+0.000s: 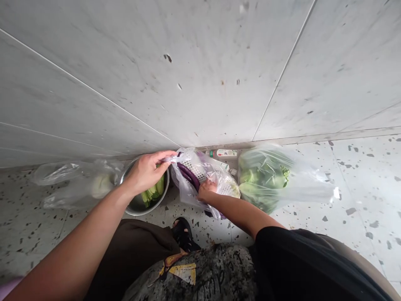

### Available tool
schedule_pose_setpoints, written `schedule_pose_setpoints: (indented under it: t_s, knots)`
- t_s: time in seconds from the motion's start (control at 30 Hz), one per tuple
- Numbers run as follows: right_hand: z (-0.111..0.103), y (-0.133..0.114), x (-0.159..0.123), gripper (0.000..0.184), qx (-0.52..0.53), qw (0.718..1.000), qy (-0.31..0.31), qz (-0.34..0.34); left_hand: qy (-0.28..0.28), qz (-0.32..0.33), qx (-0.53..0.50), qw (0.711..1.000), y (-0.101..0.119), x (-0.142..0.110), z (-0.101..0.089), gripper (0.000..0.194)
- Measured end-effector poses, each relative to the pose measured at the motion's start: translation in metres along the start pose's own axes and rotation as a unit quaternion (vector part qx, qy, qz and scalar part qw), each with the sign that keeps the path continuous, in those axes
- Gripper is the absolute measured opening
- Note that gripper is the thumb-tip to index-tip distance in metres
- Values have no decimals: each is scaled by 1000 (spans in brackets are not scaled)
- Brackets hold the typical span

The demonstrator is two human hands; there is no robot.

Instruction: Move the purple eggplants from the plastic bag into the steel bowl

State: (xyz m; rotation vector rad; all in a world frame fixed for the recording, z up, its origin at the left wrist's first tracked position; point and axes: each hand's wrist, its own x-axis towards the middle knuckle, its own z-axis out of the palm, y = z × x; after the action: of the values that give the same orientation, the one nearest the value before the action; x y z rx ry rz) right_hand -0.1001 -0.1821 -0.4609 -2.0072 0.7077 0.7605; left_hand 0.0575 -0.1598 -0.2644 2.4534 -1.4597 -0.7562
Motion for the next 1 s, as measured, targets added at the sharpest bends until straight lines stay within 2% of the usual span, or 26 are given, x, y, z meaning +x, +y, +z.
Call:
schedule_pose_setpoints:
  t_s: [0.13, 0.2, 0.27, 0.33, 0.43, 0.53, 0.6, 0.63, 0.73, 0.8, 0.9, 1.0]
  knots:
    - [-12, -5, -5, 39, 14, 998, -25, 50, -23, 18, -11, 1000, 10, -1, 3, 41]
    - [-25, -3, -7, 37, 33, 997, -30, 63, -40, 20, -4, 999, 11, -2, 4, 42]
    - [-44, 2, -10, 43, 54, 996, -33, 67, -45, 25, 6, 999, 9, -2, 5, 42]
    - [-65, 12, -18, 47, 72, 995, -38, 63, -20, 29, 13, 999, 4, 1, 7, 42]
    - [-90, 33, -49, 32, 85, 995, -37, 38, 54, 12, 11, 998, -4, 5, 8, 41]
    - [-96, 56, -93, 13, 95, 995, 27, -33, 101, -13, -7, 995, -4, 8, 14, 39]
    - [-90, 68, -116, 13, 111, 987, 92, -64, 107, -5, -20, 994, 0, 10, 19, 37]
    - [-86, 72, -125, 15, 127, 984, 105, -67, 108, 6, -25, 994, 3, 12, 20, 37]
    - [-73, 81, -138, 17, 200, 976, 75, -49, 127, 12, -45, 991, 8, 23, 18, 35]
    - [-70, 83, -141, 17, 244, 964, 94, -54, 150, -22, -55, 987, 7, 30, 9, 37]
    - [-85, 79, -146, 17, 279, 931, 202, -119, 142, -34, -48, 988, 8, 34, -4, 59]
    - [-112, 64, -154, 18, 274, 902, 284, -175, 67, 52, -59, 995, 24, 25, 0, 90]
